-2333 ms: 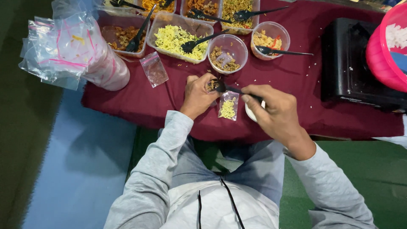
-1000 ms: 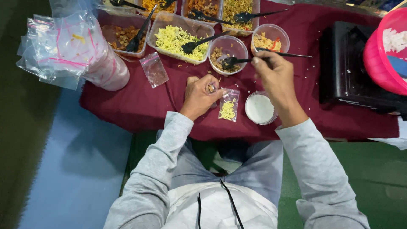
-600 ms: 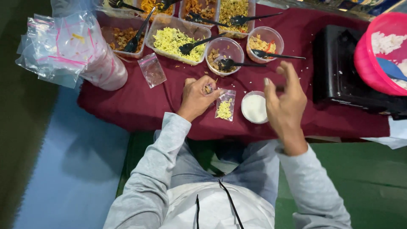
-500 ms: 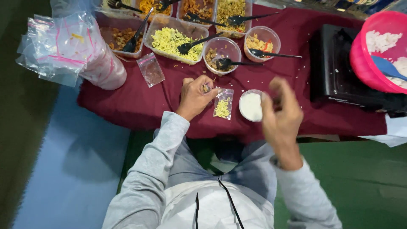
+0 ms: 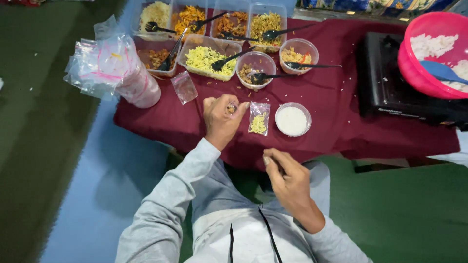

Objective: Portioning food ingredients into a bag and wrapping a food item in a sheet

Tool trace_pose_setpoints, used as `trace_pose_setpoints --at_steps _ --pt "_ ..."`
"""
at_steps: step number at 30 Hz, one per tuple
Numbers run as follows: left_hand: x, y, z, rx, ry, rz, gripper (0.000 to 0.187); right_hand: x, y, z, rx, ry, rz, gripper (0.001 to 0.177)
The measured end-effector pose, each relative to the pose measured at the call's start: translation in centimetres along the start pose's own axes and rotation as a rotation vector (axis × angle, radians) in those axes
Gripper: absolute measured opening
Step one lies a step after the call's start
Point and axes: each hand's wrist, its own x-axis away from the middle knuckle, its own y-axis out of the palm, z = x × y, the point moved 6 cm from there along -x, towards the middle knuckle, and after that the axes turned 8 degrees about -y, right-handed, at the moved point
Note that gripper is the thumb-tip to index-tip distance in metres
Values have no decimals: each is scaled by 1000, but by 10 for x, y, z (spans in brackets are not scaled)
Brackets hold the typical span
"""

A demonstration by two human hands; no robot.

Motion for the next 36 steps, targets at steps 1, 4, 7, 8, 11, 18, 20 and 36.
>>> trace_pose_setpoints --at_steps 1,4,7,8,11,18,20,36 --pt "4 -5 10 -6 -1 -3 31 -5 1 -5 -5 3 -1 16" --pt "20 -20 39 -10 -7 20 30 -19 1 -24 24 -125 50 15" --pt "38 -28 58 -7 -41 24 26 -23 9 -36 100 -241 66 14" --pt "44 -29 64 -29 -28 45 25 -23 12 -39 121 -271 69 13" --pt "53 -33 79 -56 -5 56 24 -17 19 -37 133 -295 84 14" --pt "65 -25 104 -75 40 26 24 0 11 -35 216 -304 118 16" --pt "69 -19 101 -75 46 29 25 2 8 -36 243 -314 122 14" --pt "86 -20 90 -107 66 28 25 10 13 -41 401 -363 14 12"
